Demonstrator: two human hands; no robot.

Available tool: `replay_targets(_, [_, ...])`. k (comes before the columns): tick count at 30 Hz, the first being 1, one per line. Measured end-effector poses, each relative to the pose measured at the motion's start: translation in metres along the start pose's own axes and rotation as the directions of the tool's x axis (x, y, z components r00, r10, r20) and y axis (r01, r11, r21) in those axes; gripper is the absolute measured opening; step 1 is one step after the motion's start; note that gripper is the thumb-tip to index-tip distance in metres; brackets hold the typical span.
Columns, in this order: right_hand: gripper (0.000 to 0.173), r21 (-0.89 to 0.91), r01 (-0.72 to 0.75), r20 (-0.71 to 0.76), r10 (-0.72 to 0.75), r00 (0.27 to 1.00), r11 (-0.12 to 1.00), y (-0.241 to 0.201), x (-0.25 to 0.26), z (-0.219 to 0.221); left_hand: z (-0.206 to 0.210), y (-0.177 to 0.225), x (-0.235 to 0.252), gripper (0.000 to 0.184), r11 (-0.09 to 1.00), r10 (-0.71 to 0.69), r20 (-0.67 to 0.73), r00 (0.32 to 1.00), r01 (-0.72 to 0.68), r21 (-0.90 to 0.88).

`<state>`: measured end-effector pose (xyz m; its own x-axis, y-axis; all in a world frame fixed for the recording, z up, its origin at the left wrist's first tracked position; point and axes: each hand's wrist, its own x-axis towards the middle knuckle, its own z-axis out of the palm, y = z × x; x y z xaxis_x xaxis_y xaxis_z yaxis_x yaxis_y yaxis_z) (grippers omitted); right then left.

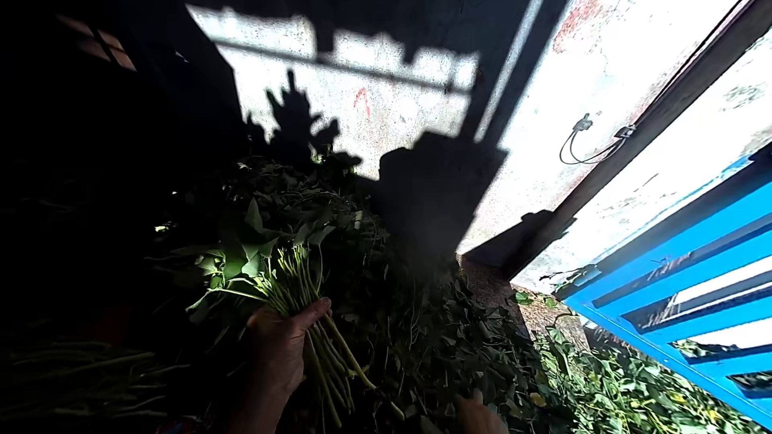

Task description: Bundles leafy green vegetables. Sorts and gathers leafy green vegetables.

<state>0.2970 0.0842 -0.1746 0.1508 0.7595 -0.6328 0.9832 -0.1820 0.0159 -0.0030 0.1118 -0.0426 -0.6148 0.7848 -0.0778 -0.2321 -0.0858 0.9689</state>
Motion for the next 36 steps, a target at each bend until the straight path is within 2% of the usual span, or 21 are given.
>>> replay_targets(3, [0.036, 0.129, 0.055, -0.166, -0.033, 0.986, 0.99, -0.037, 0.042, -0.008, 0.001, -0.003, -0.004, 0.03, 0.995, -0.08, 0.077, 0.994, 0.084, -0.047])
replay_targets(5, [0.035, 0.3, 0.138, -0.198, -0.08, 0.977, 0.944, -0.061, 0.085, 0.001, 0.003, -0.003, -0.006, 0.029, 0.993, -0.096, 0.116, 0.989, 0.103, -0.057])
replay_targets(7, [0.043, 0.441, 0.13, -0.144, -0.073, 0.987, 0.888, -0.078, 0.127, 0.017, 0.004, 0.0, -0.009, 0.027, 0.991, -0.1, 0.145, 0.984, 0.111, -0.069])
replay_targets(10, [0.057, 0.667, 0.042, -0.049, -0.013, 0.999, 0.744, -0.091, 0.167, 0.04, 0.005, 0.009, -0.015, 0.027, 0.983, -0.147, 0.145, 0.979, 0.16, -0.086])
replay_targets(12, [0.058, 0.692, -0.013, -0.001, 0.02, 1.0, 0.722, -0.094, 0.178, 0.045, 0.007, 0.013, -0.017, 0.028, 0.976, -0.187, 0.119, 0.975, 0.198, -0.089])
replay_targets(16, [0.059, 0.662, 0.014, 0.053, -0.065, 0.996, 0.749, -0.084, 0.188, 0.047, 0.011, 0.012, -0.017, 0.026, 0.968, -0.225, 0.105, 0.969, 0.234, -0.086])
replay_targets(18, [0.071, 0.626, 0.055, 0.006, -0.076, 0.997, 0.778, -0.078, 0.189, 0.046, 0.012, 0.008, -0.017, 0.026, 0.967, -0.231, 0.108, 0.967, 0.241, -0.081])
replay_targets(20, [0.073, 0.572, 0.078, -0.03, -0.074, 0.997, 0.817, -0.077, 0.19, 0.046, 0.014, 0.007, -0.018, 0.025, 0.964, -0.247, 0.101, 0.964, 0.255, -0.071])
replay_targets(23, [0.062, 0.679, 0.082, 0.028, -0.137, 0.99, 0.73, -0.075, 0.199, 0.058, 0.016, 0.006, -0.02, 0.024, 0.962, -0.262, 0.099, 0.96, 0.268, -0.056])
replay_targets(27, [0.053, 0.854, 0.033, 0.054, -0.153, 0.987, 0.52, -0.077, 0.195, 0.059, 0.018, 0.004, -0.02, 0.021, 0.965, -0.253, 0.102, 0.962, 0.259, -0.047])
replay_targets(29, [0.045, 0.857, 0.078, -0.037, -0.09, 0.995, 0.509, -0.077, 0.19, 0.055, 0.018, 0.0, -0.018, 0.019, 0.969, -0.238, 0.097, 0.966, 0.243, -0.048])
replay_targets(32, [0.033, 0.843, 0.283, -0.305, -0.027, 0.952, 0.457, -0.065, 0.17, 0.039, 0.019, -0.005, -0.013, 0.017, 0.974, -0.219, 0.079, 0.972, 0.224, -0.048])
replay_targets(36, [0.027, 0.839, 0.362, -0.364, -0.074, 0.928, 0.406, -0.029, 0.13, 0.028, 0.019, -0.015, -0.011, 0.018, 0.976, -0.211, 0.052, 0.976, 0.213, -0.045])
